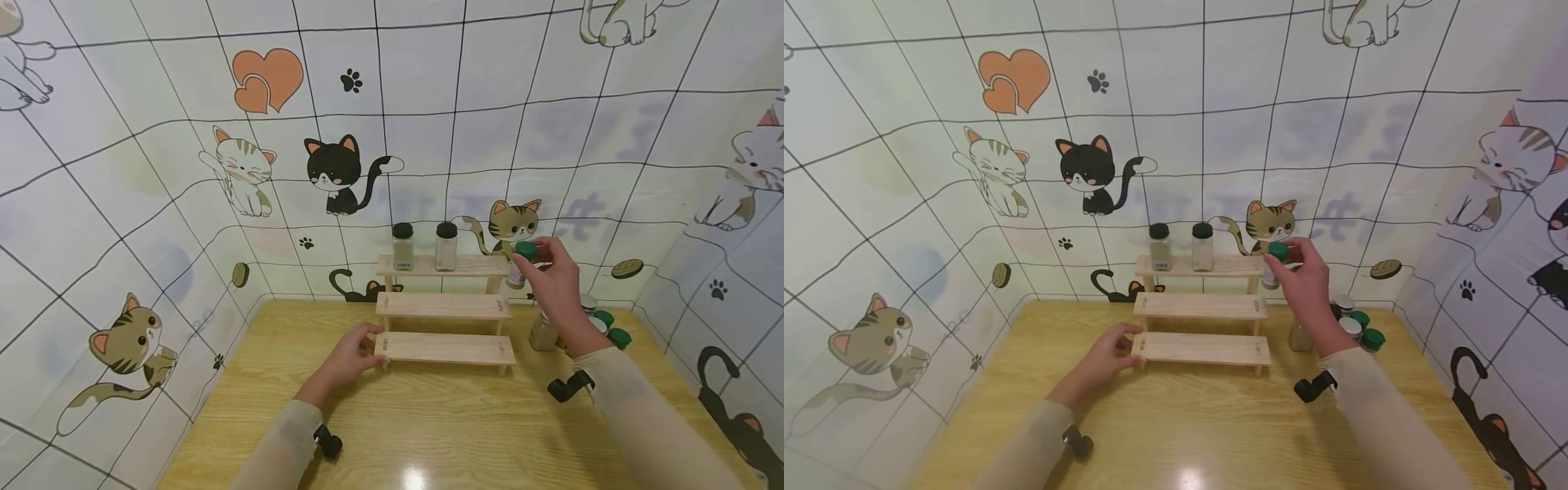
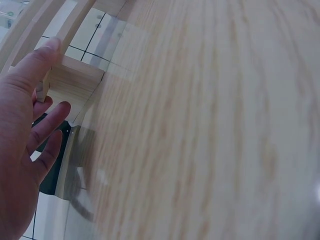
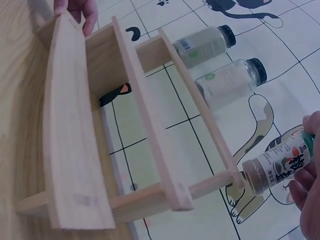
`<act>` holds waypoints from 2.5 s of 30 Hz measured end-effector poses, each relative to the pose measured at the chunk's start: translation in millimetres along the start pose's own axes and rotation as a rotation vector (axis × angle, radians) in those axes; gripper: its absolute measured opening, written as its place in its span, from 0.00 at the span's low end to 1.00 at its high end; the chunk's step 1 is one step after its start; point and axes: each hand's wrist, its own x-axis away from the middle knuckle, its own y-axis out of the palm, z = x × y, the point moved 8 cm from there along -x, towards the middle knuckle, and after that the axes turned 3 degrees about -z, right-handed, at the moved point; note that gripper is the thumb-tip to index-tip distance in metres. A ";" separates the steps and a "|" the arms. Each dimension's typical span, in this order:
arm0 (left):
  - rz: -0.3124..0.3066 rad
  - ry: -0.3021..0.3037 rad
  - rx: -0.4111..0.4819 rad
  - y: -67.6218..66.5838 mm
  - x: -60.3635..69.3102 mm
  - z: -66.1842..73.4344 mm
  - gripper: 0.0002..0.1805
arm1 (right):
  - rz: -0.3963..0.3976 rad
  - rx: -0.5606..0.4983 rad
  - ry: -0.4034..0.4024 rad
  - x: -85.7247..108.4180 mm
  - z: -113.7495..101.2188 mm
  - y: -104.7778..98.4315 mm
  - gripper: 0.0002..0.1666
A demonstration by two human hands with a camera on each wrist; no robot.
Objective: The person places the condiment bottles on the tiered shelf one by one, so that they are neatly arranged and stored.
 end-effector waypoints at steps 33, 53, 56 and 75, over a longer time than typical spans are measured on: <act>-0.008 -0.002 0.015 1.7 0.1 2.1 0.37 | -0.097 -0.017 -0.036 -52.3 -6.6 68.6 0.29; -0.005 -0.011 0.013 2.7 -0.9 2.5 0.37 | -0.125 -0.044 0.006 -43.8 8.4 68.9 0.35; -0.003 -0.002 0.022 2.5 -0.9 4.2 0.36 | -0.132 -0.034 0.035 -40.0 13.1 66.4 0.38; 0.009 0.016 0.022 -0.9 -0.7 -0.9 0.36 | -0.181 0.085 0.035 12.9 25.0 11.3 0.34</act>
